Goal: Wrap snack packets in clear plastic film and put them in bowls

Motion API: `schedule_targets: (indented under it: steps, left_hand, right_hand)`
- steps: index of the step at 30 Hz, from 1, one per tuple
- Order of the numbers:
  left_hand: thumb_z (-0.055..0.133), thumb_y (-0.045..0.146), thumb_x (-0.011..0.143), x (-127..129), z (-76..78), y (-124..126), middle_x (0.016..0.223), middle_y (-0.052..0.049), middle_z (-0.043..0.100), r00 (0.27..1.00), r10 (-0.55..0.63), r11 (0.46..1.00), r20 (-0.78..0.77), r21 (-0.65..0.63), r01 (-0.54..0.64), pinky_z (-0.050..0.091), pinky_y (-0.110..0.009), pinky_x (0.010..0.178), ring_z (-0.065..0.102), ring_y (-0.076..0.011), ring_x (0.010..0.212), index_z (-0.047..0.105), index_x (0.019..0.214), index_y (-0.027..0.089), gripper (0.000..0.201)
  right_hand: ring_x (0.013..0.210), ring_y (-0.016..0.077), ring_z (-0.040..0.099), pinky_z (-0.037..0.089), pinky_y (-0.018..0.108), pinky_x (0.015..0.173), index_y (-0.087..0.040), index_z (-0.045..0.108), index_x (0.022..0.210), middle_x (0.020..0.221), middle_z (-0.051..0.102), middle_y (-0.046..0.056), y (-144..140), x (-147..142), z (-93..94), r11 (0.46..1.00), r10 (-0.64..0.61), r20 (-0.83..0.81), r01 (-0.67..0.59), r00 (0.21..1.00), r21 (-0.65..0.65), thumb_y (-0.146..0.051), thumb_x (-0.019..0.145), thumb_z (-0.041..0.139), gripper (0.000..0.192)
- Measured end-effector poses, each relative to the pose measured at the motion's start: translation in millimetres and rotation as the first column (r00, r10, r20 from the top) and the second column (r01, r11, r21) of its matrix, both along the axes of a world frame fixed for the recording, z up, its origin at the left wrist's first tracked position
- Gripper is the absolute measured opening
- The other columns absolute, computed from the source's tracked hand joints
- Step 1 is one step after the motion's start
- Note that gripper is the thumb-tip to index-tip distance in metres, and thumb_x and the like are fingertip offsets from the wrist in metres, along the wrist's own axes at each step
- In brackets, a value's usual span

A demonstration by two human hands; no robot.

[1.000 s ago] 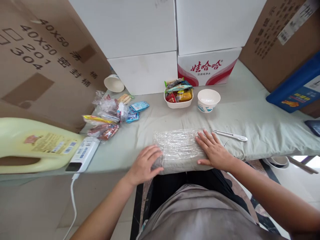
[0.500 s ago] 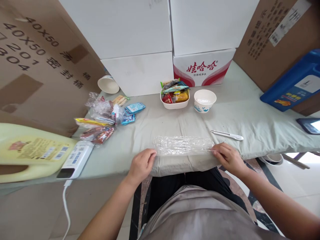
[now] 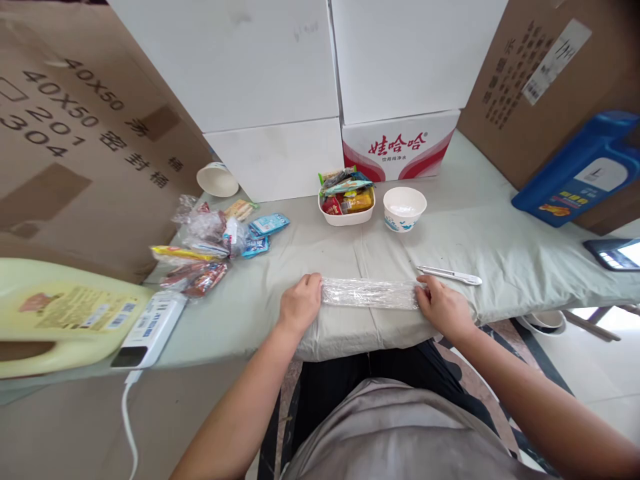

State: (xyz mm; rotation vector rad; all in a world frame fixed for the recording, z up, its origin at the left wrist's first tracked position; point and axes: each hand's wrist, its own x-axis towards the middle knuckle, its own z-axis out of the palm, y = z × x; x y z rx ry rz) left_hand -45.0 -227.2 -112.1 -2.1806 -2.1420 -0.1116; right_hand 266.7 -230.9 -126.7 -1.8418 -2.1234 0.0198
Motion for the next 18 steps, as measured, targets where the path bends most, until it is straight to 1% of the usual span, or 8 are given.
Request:
schedule_targets:
  steps: [3, 5, 8, 11, 13, 15, 16, 18]
  left_hand:
    - [0.037, 0.027, 0.097, 2, 1.0, 3, 0.093, -0.009, 0.066, 0.999, 0.011, 1.000, -0.047, -0.027, -0.012, 0.040, -0.031, 0.059, 0.062, -0.0214, 0.069, 0.063, 0.101, 0.018, 0.028]
    - [0.041, 0.026, 0.096, 3, 3.9, 4, 0.091, -0.010, 0.065, 0.999, 0.002, 1.000, -0.050, 0.016, -0.001, 0.043, -0.033, 0.063, 0.062, -0.0236, 0.074, 0.064, 0.100, 0.016, 0.025]
    - [0.050, 0.025, 0.091, 7, 12.6, 1, 0.097, -0.014, 0.063, 1.000, -0.023, 0.978, -0.012, 0.207, 0.025, 0.045, -0.039, 0.074, 0.059, -0.0292, 0.089, 0.064, 0.101, 0.014, 0.020]
    - [0.050, 0.023, 0.090, 21, 19.9, -7, 0.102, -0.016, 0.062, 0.993, -0.094, 0.908, 0.071, 0.414, 0.056, 0.045, -0.042, 0.079, 0.055, -0.0300, 0.094, 0.063, 0.102, 0.013, 0.021]
    - [0.045, 0.019, 0.092, 35, 18.4, -13, 0.100, -0.014, 0.062, 0.964, -0.235, 0.885, 0.128, 0.439, 0.158, 0.046, -0.039, 0.081, 0.055, -0.0262, 0.093, 0.064, 0.102, 0.014, 0.021]
    - [0.044, 0.018, 0.092, 48, 10.8, -16, 0.098, -0.011, 0.062, 0.932, -0.325, 0.892, 0.158, 0.379, 0.247, 0.047, -0.036, 0.081, 0.055, -0.0239, 0.090, 0.064, 0.104, 0.015, 0.023]
    - [0.045, 0.020, 0.093, 52, 5.7, -17, 0.097, -0.011, 0.061, 0.934, -0.322, 0.905, 0.158, 0.341, 0.254, 0.048, -0.037, 0.080, 0.055, -0.0242, 0.089, 0.064, 0.106, 0.015, 0.024]
    - [0.050, 0.029, 0.092, 52, -4.2, -18, 0.099, -0.013, 0.061, 0.961, -0.242, 0.937, 0.135, 0.288, 0.196, 0.048, -0.040, 0.080, 0.054, -0.0271, 0.091, 0.065, 0.111, 0.015, 0.028]
  right_hand:
    - [0.069, 0.0221, 0.067, 0.043, 0.030, 0.055, -0.017, 0.061, 0.111, 0.084, 0.071, 0.007, 0, -1, -1.3, 1.000, 0.009, 0.038, -0.009, 0.999, 0.002, -0.031, 0.094, 0.042, 0.029]
    - [0.073, 0.0224, 0.066, 0.046, 0.031, 0.059, -0.016, 0.061, 0.111, 0.093, 0.070, 0.008, 0, 0, 0.9, 0.998, 0.044, 0.041, -0.046, 0.998, 0.052, -0.030, 0.094, 0.044, 0.028]
    - [0.096, 0.0268, 0.063, 0.050, 0.038, 0.080, -0.015, 0.062, 0.110, 0.107, 0.065, 0.014, -3, 0, 10.4, 0.961, 0.141, 0.006, -0.139, 0.990, 0.241, -0.033, 0.093, 0.049, 0.029]
    - [0.118, 0.0299, 0.052, 0.041, 0.045, 0.100, -0.014, 0.062, 0.114, 0.120, 0.061, 0.016, -7, -11, 20.5, 0.895, 0.289, -0.013, -0.266, 0.957, 0.358, -0.035, 0.093, 0.052, 0.032]
    - [0.131, 0.0305, 0.042, 0.033, 0.049, 0.108, -0.015, 0.057, 0.127, 0.132, 0.056, 0.015, -8, -26, 21.7, 0.848, 0.445, 0.043, -0.436, 0.895, 0.300, -0.041, 0.093, 0.053, 0.043]
    - [0.139, 0.0315, 0.031, 0.024, 0.054, 0.113, -0.015, 0.046, 0.140, 0.143, 0.048, 0.014, -6, -39, 17.2, 0.790, 0.579, 0.113, -0.590, 0.807, 0.168, -0.053, 0.091, 0.051, 0.063]
    - [0.141, 0.0324, 0.028, 0.021, 0.056, 0.113, -0.015, 0.040, 0.145, 0.147, 0.044, 0.014, -5, -44, 13.4, 0.773, 0.614, 0.135, -0.627, 0.778, 0.098, -0.060, 0.089, 0.050, 0.072]
    - [0.142, 0.0343, 0.025, 0.019, 0.058, 0.113, -0.015, 0.035, 0.148, 0.151, 0.039, 0.013, -3, -43, 5.1, 0.783, 0.616, 0.154, -0.622, 0.773, -0.009, -0.070, 0.085, 0.047, 0.085]
